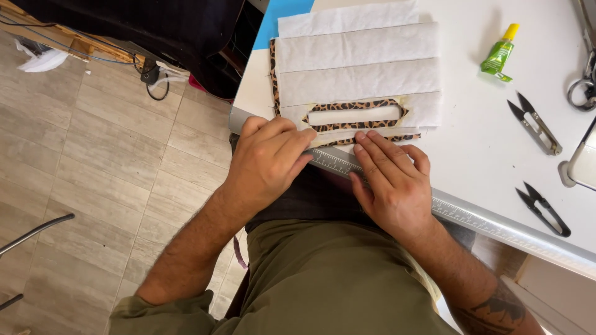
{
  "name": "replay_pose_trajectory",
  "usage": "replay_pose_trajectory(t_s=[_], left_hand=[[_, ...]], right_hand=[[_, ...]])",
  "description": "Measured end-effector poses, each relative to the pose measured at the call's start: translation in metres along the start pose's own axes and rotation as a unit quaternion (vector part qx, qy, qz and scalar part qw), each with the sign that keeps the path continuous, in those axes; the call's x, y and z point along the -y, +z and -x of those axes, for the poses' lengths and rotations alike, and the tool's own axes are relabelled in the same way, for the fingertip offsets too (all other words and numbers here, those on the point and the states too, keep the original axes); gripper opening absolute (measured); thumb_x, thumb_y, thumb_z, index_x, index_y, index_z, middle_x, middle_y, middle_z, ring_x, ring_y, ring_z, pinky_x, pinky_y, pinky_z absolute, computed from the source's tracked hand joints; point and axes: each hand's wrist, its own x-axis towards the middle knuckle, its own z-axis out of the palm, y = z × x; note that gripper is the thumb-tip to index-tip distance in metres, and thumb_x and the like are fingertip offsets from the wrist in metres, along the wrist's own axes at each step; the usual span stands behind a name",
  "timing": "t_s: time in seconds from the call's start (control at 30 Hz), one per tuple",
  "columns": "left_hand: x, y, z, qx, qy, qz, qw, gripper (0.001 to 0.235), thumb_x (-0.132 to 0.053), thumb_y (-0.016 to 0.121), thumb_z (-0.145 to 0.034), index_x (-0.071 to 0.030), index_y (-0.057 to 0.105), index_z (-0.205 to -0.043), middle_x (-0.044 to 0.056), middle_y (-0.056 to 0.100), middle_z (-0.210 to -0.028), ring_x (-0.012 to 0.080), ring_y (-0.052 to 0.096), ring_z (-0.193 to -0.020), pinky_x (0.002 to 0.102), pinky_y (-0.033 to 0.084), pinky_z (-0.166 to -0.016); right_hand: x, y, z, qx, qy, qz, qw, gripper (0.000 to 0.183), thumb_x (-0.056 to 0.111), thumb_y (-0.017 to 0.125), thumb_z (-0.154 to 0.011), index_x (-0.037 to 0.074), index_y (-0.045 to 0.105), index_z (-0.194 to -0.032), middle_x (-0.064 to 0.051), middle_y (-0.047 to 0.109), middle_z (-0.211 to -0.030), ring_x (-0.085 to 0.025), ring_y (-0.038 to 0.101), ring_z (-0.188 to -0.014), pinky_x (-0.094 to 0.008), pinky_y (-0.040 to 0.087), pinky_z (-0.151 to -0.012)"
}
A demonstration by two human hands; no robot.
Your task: The person is finishing the edges of a quilted fabric assembly by trimming excess padding with scissors, applying glue to the borders, and folding the fabric edges over to create a clean finish.
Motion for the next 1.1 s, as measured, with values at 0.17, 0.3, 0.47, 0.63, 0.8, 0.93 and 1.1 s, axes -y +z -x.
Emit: replay_pose_trajectory(t_s=[0.17,0.3,0.47,0.63,0.8,0.93,1.1], left_hand=[[0.0,0.012,0.006,-0.03,0.043,-0.093,0.994,0.006,-0.011,0.069,-0.1,-0.008,0.069,-0.104,0.004,0.065,-0.078,0.0207,0.067,-0.089,0.033,0.044,-0.079],[-0.004,0.013,0.006,-0.065,0.001,-0.075,0.995,0.006,-0.008,0.065,-0.102,-0.008,0.067,-0.097,0.002,0.06,-0.068,0.0194,0.066,-0.081,0.032,0.043,-0.075],[-0.008,0.012,0.002,-0.057,-0.118,0.0,0.991,0.017,-0.007,0.079,-0.085,-0.006,0.068,-0.099,0.002,0.07,-0.073,0.0226,0.068,-0.082,0.037,0.045,-0.08],[-0.007,0.011,0.0,-0.052,-0.195,0.054,0.978,0.031,-0.01,0.086,-0.074,-0.01,0.065,-0.097,-0.002,0.072,-0.072,0.0205,0.068,-0.076,0.036,0.045,-0.08],[-0.003,0.012,0.002,-0.06,-0.236,0.088,0.966,0.039,-0.012,0.089,-0.067,-0.012,0.064,-0.097,-0.002,0.071,-0.069,0.0191,0.066,-0.067,0.035,0.046,-0.078],[0.007,0.01,0.005,-0.058,-0.27,0.129,0.953,0.035,-0.01,0.087,-0.071,-0.013,0.062,-0.096,-0.004,0.069,-0.065,0.0161,0.065,-0.062,0.03,0.045,-0.08],[0.019,0.008,0.017,-0.068,-0.264,0.12,0.955,0.032,-0.013,0.087,-0.072,-0.013,0.064,-0.094,-0.003,0.069,-0.066,0.0189,0.067,-0.062,0.034,0.047,-0.076]], right_hand=[[0.0,0.001,-0.001,-0.003,-0.001,0.0,1.0,0.031,0.019,0.073,-0.095,0.001,0.074,-0.121,-0.014,0.075,-0.129,-0.027,0.069,-0.121,-0.043,0.043,-0.099],[0.001,-0.001,-0.002,-0.006,0.003,0.003,1.0,0.031,0.019,0.074,-0.095,0.001,0.074,-0.12,-0.013,0.075,-0.128,-0.027,0.07,-0.12,-0.043,0.043,-0.099],[0.001,0.001,-0.001,-0.009,0.007,0.004,1.0,0.03,0.019,0.073,-0.096,0.002,0.074,-0.12,-0.013,0.076,-0.127,-0.026,0.069,-0.12,-0.044,0.041,-0.099],[-0.001,0.003,-0.001,-0.015,0.008,-0.004,1.0,0.03,0.019,0.074,-0.096,0.003,0.074,-0.121,-0.013,0.076,-0.128,-0.026,0.069,-0.122,-0.044,0.041,-0.099],[-0.001,0.003,-0.001,-0.017,0.013,-0.012,1.0,0.029,0.019,0.074,-0.096,0.003,0.074,-0.12,-0.013,0.076,-0.127,-0.026,0.07,-0.12,-0.044,0.041,-0.098],[-0.003,0.002,-0.001,-0.016,0.017,-0.008,1.0,0.03,0.019,0.075,-0.096,0.002,0.074,-0.12,-0.015,0.076,-0.126,-0.027,0.07,-0.12,-0.045,0.041,-0.098],[-0.001,0.002,0.001,-0.015,0.013,-0.003,1.0,0.03,0.021,0.074,-0.097,0.002,0.075,-0.12,-0.014,0.076,-0.128,-0.027,0.07,-0.121,-0.044,0.042,-0.098]])
